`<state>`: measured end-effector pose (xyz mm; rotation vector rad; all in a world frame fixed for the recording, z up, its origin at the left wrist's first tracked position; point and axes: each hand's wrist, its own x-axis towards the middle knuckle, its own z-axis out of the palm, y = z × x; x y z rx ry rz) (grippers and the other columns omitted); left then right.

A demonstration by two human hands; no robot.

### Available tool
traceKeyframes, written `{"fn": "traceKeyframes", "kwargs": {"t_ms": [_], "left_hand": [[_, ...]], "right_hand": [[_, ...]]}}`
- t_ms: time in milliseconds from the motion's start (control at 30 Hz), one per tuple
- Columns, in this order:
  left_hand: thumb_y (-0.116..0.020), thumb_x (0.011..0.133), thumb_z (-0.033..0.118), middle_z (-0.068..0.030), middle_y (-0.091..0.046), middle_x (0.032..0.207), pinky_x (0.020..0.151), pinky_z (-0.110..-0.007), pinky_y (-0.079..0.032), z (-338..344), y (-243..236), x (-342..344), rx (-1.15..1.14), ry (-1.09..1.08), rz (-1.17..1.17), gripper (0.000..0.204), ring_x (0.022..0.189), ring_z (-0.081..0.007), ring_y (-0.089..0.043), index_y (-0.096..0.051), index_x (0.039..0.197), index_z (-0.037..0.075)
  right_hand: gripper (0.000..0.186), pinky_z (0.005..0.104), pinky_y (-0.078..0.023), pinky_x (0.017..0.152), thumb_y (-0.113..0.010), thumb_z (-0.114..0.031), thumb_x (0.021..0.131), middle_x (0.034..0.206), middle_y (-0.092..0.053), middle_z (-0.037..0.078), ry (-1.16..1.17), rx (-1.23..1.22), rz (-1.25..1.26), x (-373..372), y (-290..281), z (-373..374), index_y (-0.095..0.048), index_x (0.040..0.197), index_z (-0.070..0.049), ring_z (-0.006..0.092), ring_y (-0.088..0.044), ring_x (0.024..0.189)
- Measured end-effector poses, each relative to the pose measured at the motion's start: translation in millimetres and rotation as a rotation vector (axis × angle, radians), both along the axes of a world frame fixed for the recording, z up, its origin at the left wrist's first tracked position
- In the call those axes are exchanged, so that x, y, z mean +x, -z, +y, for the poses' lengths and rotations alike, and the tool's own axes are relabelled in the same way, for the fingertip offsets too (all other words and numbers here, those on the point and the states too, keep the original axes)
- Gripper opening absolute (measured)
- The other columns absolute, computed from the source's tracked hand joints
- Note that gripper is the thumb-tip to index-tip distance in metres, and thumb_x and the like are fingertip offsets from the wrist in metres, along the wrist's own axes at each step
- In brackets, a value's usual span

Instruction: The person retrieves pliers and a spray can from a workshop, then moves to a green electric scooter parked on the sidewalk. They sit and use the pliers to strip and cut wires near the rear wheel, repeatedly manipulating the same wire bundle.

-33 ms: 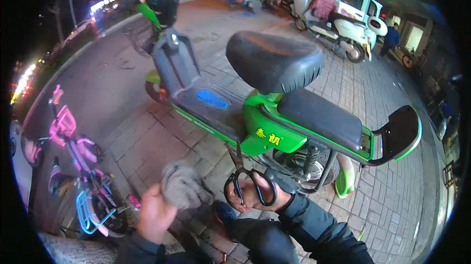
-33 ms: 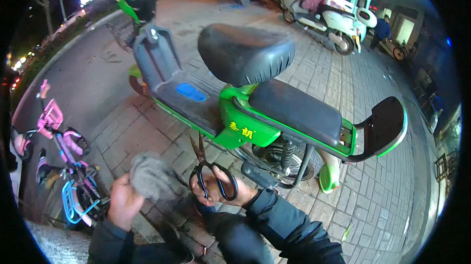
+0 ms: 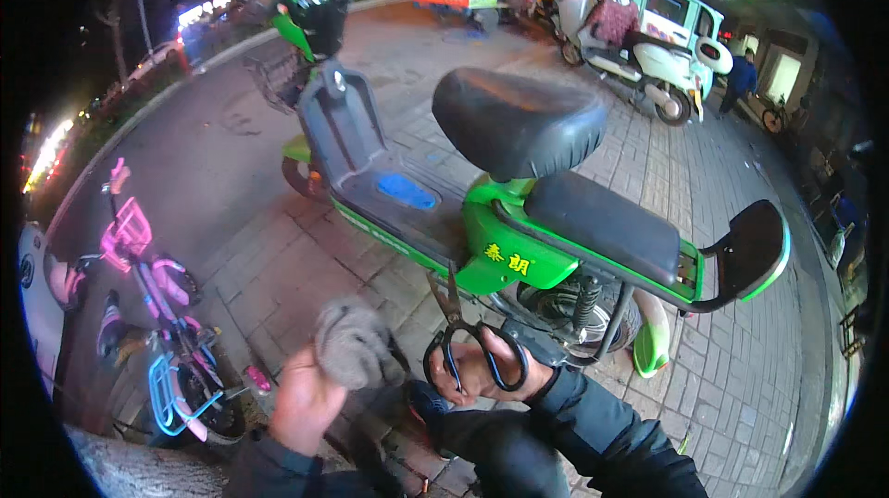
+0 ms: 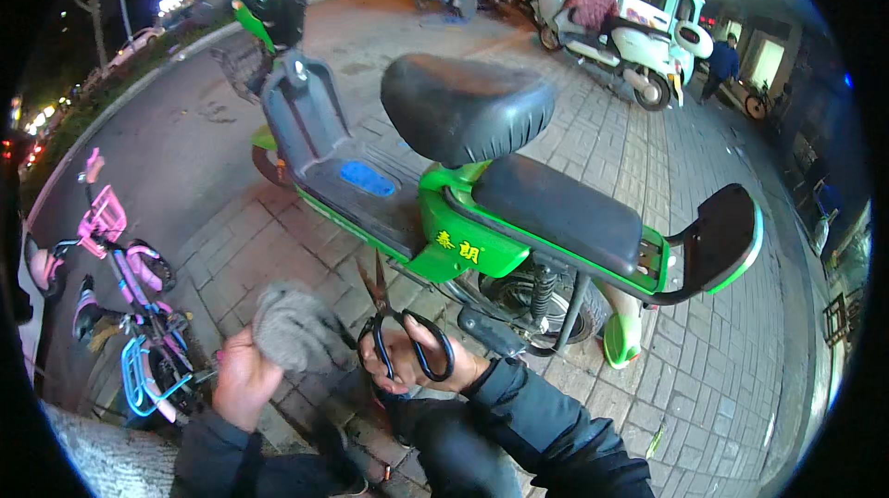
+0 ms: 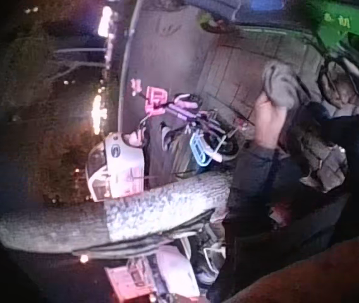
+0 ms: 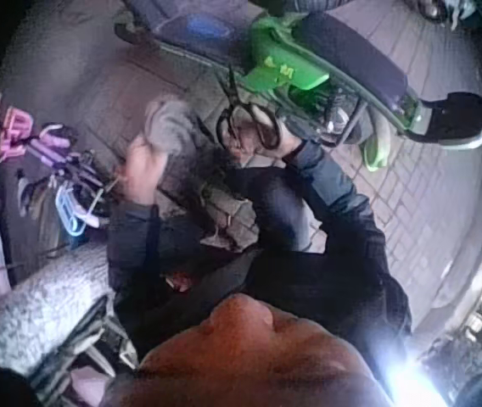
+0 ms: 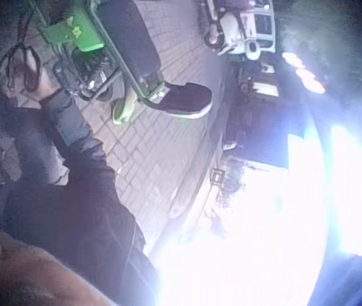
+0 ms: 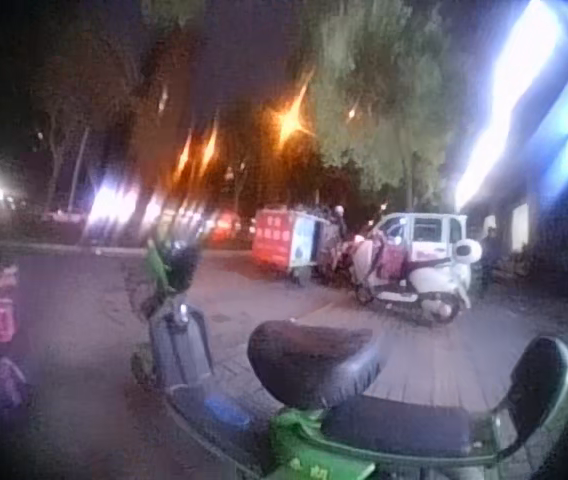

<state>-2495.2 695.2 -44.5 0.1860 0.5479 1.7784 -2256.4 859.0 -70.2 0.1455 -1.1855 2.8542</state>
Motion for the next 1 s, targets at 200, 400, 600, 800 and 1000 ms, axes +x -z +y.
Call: {"fn": "traceKeyframes", "kwargs": {"t_ms": [200, 400, 600, 800, 1000], "left_hand": [[-0.065, 0.092, 0.043, -0.0088, -0.060, 0.128, 0.099, -0.034, -0.046, 9, -39, 104, 0.167, 0.131, 0.344, 0.065, 0.114, -0.0197, -0.057, -0.047, 0.138, 0.001], [-0.049, 0.102, 0.035, -0.0084, -0.062, 0.121, 0.087, -0.032, -0.052, 10, -41, 126, 0.194, 0.243, 0.135, 0.045, 0.105, -0.0189, -0.062, -0.051, 0.134, 0.003], [-0.049, 0.100, 0.018, -0.0099, -0.064, 0.111, 0.089, -0.034, -0.053, 9, -12, 138, 0.084, 0.483, 0.030, 0.026, 0.102, -0.0207, -0.062, -0.057, 0.120, 0.004], [-0.068, 0.084, 0.003, -0.0169, -0.068, 0.104, 0.083, -0.033, -0.050, 24, 21, 176, -0.096, 0.096, 1.415, 0.031, 0.099, -0.0241, -0.067, -0.049, 0.109, -0.001], [-0.057, 0.094, 0.004, -0.0068, -0.066, 0.107, 0.083, -0.028, -0.050, 25, 28, 214, 0.022, 0.254, 1.052, 0.027, 0.095, -0.0116, -0.061, -0.060, 0.120, -0.003]], "right_hand": [[0.077, 0.0240, -0.031, 0.059, -0.030, -0.080, 0.089, 0.085, -0.047, 0.002, -0.003, 0.177, -0.046, 36, -77, -64, -0.049, 0.108, -0.008, 0.0122, -0.044, 0.069], [0.078, 0.0242, -0.030, 0.059, -0.032, -0.082, 0.087, 0.086, -0.048, 0.001, 0.047, 0.096, -0.177, 59, -63, -74, -0.051, 0.109, -0.009, 0.0128, -0.045, 0.069], [0.085, 0.0258, -0.035, 0.059, -0.030, -0.083, 0.086, 0.079, -0.054, 0.006, 0.136, 0.081, -0.218, 82, -46, -84, -0.053, 0.106, -0.003, 0.0162, -0.049, 0.067], [0.078, 0.0292, -0.036, 0.057, -0.020, -0.071, 0.097, 0.058, -0.047, 0.007, 0.256, 0.277, -0.314, 115, -18, -85, -0.050, 0.068, -0.004, 0.0193, -0.047, 0.059], [0.076, 0.0281, -0.035, 0.056, -0.031, -0.075, 0.093, 0.071, -0.052, 0.009, 0.225, -0.177, -0.325, 137, 3, -83, -0.055, 0.102, -0.003, 0.0173, -0.045, 0.061]]}}
